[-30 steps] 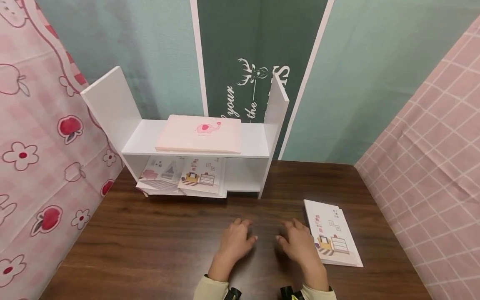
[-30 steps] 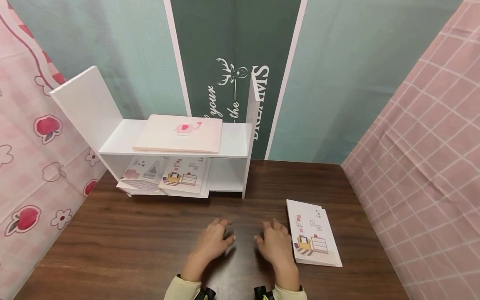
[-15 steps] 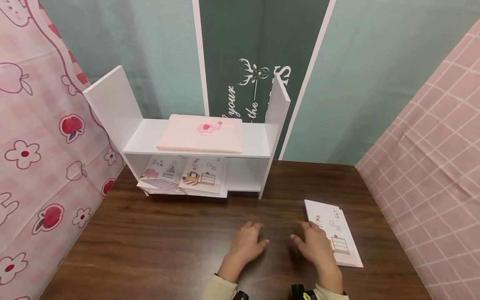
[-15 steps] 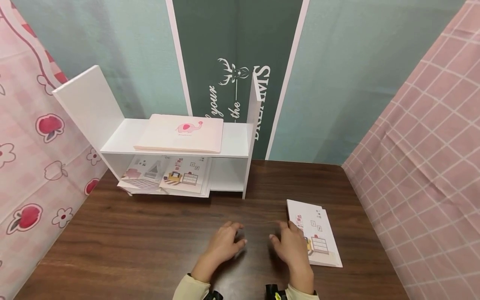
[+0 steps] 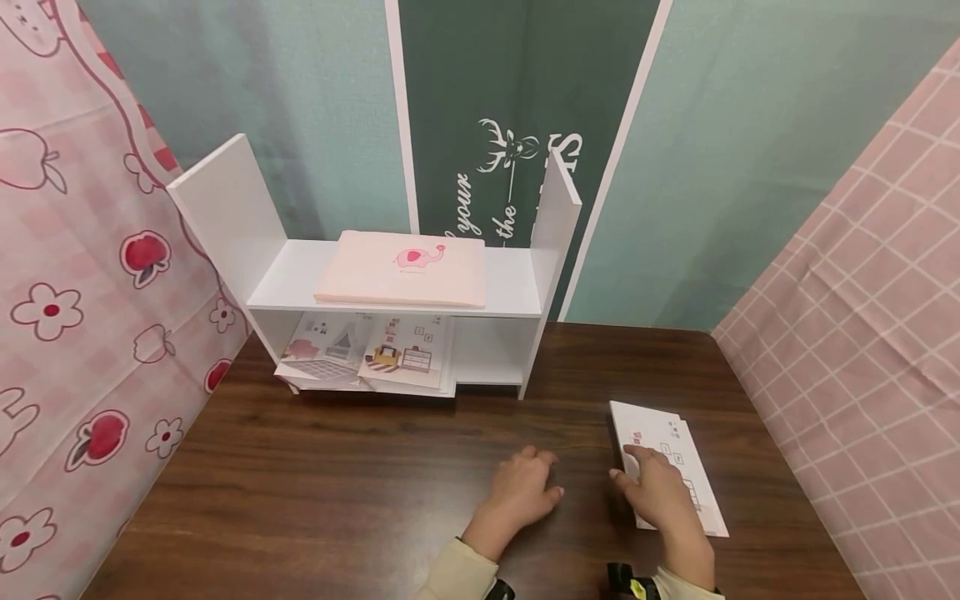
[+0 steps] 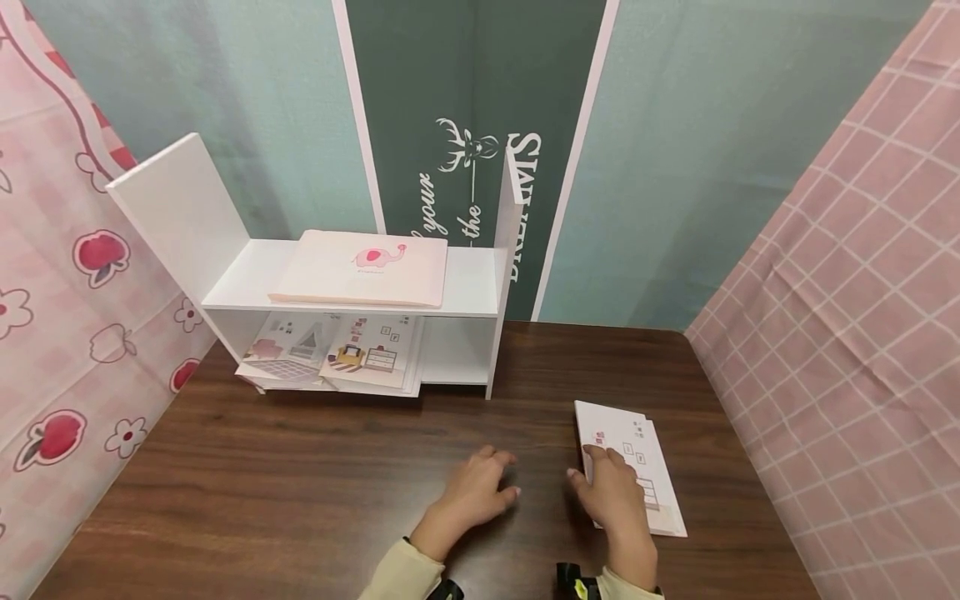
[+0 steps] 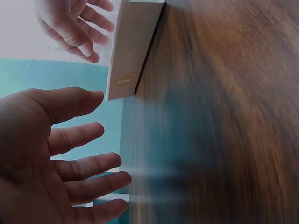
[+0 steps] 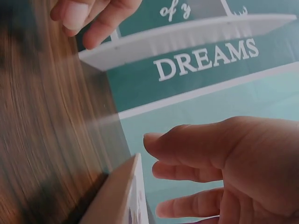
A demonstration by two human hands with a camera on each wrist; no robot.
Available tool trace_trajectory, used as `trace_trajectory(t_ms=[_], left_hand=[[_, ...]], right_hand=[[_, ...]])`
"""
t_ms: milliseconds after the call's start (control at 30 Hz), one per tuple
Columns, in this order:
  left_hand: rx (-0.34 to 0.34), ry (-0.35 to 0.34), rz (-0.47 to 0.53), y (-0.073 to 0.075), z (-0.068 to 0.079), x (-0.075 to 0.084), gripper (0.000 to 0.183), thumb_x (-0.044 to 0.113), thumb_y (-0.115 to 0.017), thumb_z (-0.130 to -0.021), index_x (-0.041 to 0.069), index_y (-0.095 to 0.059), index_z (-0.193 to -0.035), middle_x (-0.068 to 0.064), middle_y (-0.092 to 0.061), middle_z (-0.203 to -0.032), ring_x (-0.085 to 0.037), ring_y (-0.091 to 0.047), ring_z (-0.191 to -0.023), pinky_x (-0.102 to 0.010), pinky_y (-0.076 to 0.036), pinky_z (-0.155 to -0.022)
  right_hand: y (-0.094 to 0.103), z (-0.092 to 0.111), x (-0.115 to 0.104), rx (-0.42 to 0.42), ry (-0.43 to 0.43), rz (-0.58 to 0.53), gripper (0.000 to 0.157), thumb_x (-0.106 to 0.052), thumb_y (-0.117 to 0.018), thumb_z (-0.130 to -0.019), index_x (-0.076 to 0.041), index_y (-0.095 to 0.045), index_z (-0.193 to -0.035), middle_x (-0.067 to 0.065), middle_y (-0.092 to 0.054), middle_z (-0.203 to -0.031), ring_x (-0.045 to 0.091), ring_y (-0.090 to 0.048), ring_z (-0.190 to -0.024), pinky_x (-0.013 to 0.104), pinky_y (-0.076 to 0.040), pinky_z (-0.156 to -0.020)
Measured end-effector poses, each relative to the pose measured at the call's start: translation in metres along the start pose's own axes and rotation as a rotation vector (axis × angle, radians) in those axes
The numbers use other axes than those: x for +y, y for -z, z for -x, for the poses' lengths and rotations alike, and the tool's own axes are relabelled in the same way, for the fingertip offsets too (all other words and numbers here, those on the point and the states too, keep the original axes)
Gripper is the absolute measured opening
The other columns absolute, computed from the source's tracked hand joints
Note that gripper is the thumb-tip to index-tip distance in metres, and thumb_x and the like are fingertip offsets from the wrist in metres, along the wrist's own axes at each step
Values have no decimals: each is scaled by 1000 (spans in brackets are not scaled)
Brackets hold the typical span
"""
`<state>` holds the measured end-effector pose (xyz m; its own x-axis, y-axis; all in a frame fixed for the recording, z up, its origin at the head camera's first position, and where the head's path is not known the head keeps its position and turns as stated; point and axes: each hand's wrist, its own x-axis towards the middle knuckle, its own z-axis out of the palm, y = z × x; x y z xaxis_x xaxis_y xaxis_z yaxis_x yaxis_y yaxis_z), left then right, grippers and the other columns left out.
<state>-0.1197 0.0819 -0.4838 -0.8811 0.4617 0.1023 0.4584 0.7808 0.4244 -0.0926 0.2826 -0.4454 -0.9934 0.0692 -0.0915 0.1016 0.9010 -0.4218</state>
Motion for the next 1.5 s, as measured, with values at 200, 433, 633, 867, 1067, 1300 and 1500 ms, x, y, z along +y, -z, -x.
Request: trace_trajectory(t_ms=[200, 433, 633, 867, 1067, 1300, 1500], left_hand=[[-25, -19, 8, -9, -8, 10, 38, 36, -73, -76, 18, -65, -109, -2, -60, -98, -19, -61, -84, -31, -47, -66], [-56, -42, 75, -19, -14, 21, 39, 35, -72, -77, 19, -64, -112, -3, -62, -107, -17, -60, -94, -33, -49, -73], [-70, -54, 144, -26, -20, 30, 39, 34, -71, -77, 21, -64, -113, 0, -62, -108, -14, -60, -96, -29, -48, -75], [-79, -56, 334, -39, -24, 39, 42, 31, -72, -77, 17, -62, -116, 4, -62, -109, -11, -57, -99, -23, -45, -81], [-62, 63, 538, -50, -25, 49, 50, 26, -73, -75, 11, -57, -120, -1, -61, -112, -15, -54, -105, -26, -43, -87], [-75, 198, 726, -53, -28, 58, 48, 22, -75, -73, 9, -59, -117, 0, -61, -97, -10, -54, -90, -25, -44, -77], [-95, 235, 752, -53, -28, 63, 48, 22, -75, -73, 10, -59, -117, 0, -62, -95, -10, -52, -88, -25, -43, -75]], right_hand=[[4, -2, 19, 6, -18, -15, 47, -19, -61, -85, 12, -53, -119, 33, -56, -110, 51, -51, -102, 58, -42, -81], [3, -2, 40, 21, -91, -67, 49, -20, -59, -86, 12, -50, -121, 35, -52, -116, 51, -49, -106, 58, -41, -83], [3, -2, 56, 21, -170, -120, 51, -20, -58, -86, 13, -48, -123, 38, -51, -115, 51, -50, -101, 59, -41, -82], [0, -3, 72, -1, -299, -120, 56, -29, -53, -89, 11, -44, -126, 40, -38, -126, 60, -35, -111, 67, -33, -84], [1, 4, 83, -47, -467, -162, 71, -46, -48, -89, 9, -34, -131, 42, -30, -127, 63, -31, -109, 68, -33, -78], [3, 8, 93, -40, -495, -151, 78, -47, -47, -88, 23, -37, -121, 44, -36, -121, 57, -38, -106, 62, -32, -90], [2, 8, 96, -56, -508, -163, 81, -50, -47, -88, 22, -37, -122, 45, -34, -122, 58, -36, -105, 64, -31, -90]])
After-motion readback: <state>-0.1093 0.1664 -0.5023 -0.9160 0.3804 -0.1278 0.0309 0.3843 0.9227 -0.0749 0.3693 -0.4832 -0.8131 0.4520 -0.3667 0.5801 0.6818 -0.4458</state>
